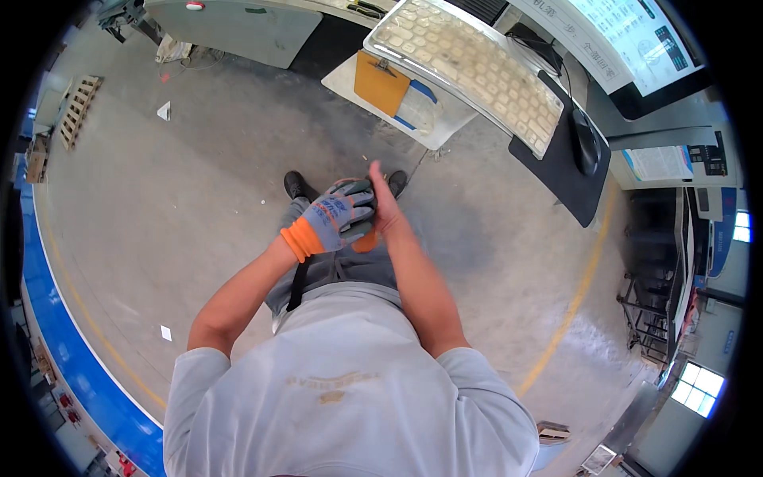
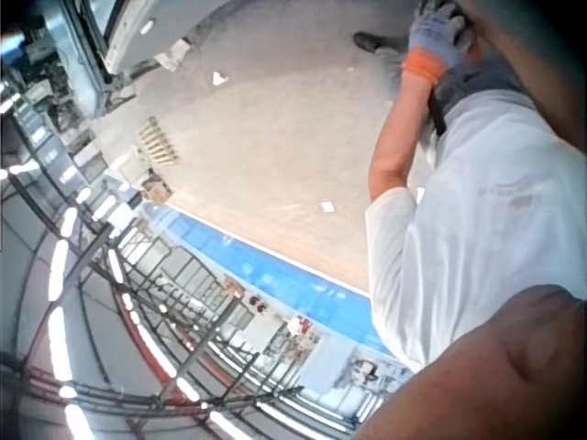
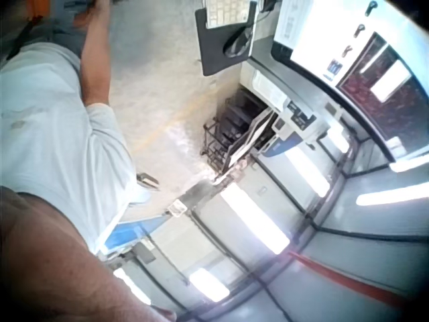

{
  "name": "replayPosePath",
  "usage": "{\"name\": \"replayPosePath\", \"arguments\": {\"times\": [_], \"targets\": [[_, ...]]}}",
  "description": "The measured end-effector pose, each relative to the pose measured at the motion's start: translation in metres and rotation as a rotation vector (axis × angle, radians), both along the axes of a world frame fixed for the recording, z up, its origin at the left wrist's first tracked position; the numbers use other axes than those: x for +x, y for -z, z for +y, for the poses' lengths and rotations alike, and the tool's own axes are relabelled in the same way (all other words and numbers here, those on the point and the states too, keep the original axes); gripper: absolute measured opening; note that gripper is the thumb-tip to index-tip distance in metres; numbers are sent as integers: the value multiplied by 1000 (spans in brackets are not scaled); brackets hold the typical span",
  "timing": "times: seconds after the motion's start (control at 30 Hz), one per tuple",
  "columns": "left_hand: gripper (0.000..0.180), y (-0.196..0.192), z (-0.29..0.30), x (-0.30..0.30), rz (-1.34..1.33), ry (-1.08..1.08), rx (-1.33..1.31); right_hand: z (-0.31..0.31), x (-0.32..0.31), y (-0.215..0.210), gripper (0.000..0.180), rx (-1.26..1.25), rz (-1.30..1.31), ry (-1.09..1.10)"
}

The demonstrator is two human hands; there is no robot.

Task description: The person lifts a large metal sheet and places it onto a conveyor belt, then adjusts its position multiple times to align it properly. The person then walks to a control station and operates the machine using a mouse and keyboard.

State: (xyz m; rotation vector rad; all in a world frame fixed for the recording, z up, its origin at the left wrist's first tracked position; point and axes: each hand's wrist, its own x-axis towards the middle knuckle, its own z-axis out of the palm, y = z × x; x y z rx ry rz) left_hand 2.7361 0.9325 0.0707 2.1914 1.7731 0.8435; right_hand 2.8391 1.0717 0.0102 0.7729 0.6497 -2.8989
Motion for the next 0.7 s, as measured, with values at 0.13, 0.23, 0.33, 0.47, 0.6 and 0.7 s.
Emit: {"name": "replayPosePath", "arguments": {"times": [0.13,0.23,0.33,0.47,0.6,0.7], "targets": [[57,-16,0,9,39,-43,-394,-1,0,-18,45,304,-190,103],[63,18,-4,11,66,-58,-457,1,-1,-16,50,576,-336,95],[64,31,5,16,84,-57,-500,-1,-2,20,50,575,-305,177],[63,23,1,31,371,-79,-540,0,-5,30,38,703,-400,178],[61,-12,-3,47,458,-65,-577,22,3,74,34,987,-438,224],[61,4,-22,31,236,-330,-552,-5,-7,29,39,847,-341,257]]}}
